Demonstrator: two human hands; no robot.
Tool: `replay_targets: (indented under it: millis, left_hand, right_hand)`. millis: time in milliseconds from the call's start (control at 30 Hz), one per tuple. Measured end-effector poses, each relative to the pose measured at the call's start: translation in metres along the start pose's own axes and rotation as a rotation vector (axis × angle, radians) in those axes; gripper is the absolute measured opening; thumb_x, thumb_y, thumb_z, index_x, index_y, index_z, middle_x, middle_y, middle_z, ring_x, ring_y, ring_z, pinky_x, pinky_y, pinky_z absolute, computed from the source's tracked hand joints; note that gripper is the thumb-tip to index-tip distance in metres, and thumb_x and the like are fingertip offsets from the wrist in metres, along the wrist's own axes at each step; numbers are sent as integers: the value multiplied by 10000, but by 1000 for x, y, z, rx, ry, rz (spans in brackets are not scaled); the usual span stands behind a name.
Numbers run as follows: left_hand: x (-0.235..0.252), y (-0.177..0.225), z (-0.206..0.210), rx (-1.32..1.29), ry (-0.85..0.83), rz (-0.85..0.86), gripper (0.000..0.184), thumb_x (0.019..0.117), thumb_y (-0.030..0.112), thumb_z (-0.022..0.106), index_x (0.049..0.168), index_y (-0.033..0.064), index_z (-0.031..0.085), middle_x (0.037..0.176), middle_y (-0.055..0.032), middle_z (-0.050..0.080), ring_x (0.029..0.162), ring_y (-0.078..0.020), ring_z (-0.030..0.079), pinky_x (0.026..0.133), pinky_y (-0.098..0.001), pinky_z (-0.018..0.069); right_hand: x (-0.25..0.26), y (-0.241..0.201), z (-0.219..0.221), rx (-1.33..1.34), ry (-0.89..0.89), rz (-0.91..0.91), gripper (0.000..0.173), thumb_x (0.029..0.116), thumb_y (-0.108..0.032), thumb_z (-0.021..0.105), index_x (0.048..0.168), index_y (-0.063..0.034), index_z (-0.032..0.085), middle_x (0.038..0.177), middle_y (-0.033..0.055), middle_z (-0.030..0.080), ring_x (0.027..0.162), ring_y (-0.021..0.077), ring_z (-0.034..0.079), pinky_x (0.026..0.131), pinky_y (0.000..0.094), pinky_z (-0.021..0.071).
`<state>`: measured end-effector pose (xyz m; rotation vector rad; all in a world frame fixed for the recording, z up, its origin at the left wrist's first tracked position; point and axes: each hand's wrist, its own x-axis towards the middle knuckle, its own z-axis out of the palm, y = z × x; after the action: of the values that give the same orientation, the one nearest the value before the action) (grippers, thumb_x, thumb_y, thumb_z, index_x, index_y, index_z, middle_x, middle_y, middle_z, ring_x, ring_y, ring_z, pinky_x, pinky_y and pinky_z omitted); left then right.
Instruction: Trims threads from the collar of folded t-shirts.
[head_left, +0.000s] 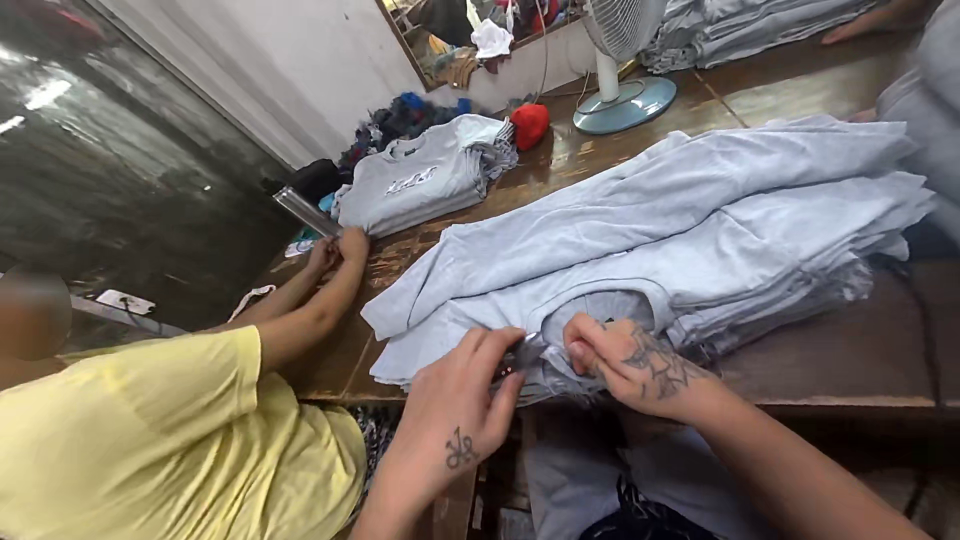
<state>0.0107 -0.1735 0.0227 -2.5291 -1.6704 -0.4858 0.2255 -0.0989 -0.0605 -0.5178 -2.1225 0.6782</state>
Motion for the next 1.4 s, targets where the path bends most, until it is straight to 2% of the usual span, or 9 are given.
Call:
replay_targets:
  millis: [267,367,433,567,700,900,1067,1233,1400]
  left_hand:
    - [12,9,-9,246,-124,122,258,886,139,623,1099,147,768,779,-76,681,587,-286,670,471,-492,513]
    - [9,-8,3,-9,33,-45,357,987,360,567,1164,79,701,807,-39,665,612,-180,606,527,-395,506]
    - [11,-13,27,-157,113,-219,461,962,515,591,968,64,691,660,1,580,535,-116,530,490,-339,450]
    - [10,-15,70,-580,208,-327,197,958,232,605,844,74,631,634,85,536,533,22,500,499,-176,435]
    - [4,-9,90,-1288,601,-306,72,987,207,640,917,201,659,705,121,660,488,34,569,432,-142,494]
    - [3,-20,95,-1623,485,-180,79,982,267,668,978,188,670,725,73,691,517,18,614,460,-146,518]
    - [-1,-27,98,-1677,436,-148,99,1005,262,636,1031,171,663,751,62,698,541,7,634,479,-150,530]
    - [-3,-28,99,-1680,398,-145,109,1012,277,626,1027,173,654,760,70,697,549,8,636,482,-154,534]
    - [-4,-33,93,-1651,332,-133,119,1023,294,605,1039,185,649,766,75,699,555,7,640,487,-153,535]
  right_hand:
    - [-11,9,7,18,101,-121,288,1070,-186,443,968,-23,658,734,82,649,680,190,646,675,343,526]
    - [-22,16,10,78,93,-245,532,1079,-391,479,691,-53,613,580,80,561,598,200,573,912,387,427]
    - [-23,20,11,105,113,-304,559,1063,-404,516,613,-74,552,526,53,500,557,169,540,965,357,410]
    - [-14,17,2,90,185,-126,254,1009,-241,603,917,-11,661,767,87,647,705,124,620,736,227,531]
    - [1,6,0,-67,110,30,334,1025,-250,562,1220,-12,691,906,126,701,696,172,649,625,284,549]
    - [27,18,7,-107,-15,-155,169,965,-157,603,903,-49,718,763,93,707,663,223,695,566,378,544]
    - [17,28,-2,14,51,-140,292,1075,-214,459,924,-36,636,692,52,613,616,95,597,569,210,483]
    - [19,20,1,-91,-65,-119,257,1003,-208,552,1073,-39,732,774,74,701,630,175,647,582,325,535]
    - [20,25,-2,-25,-46,-151,230,1024,-167,519,897,-41,665,731,74,655,654,155,634,595,281,507]
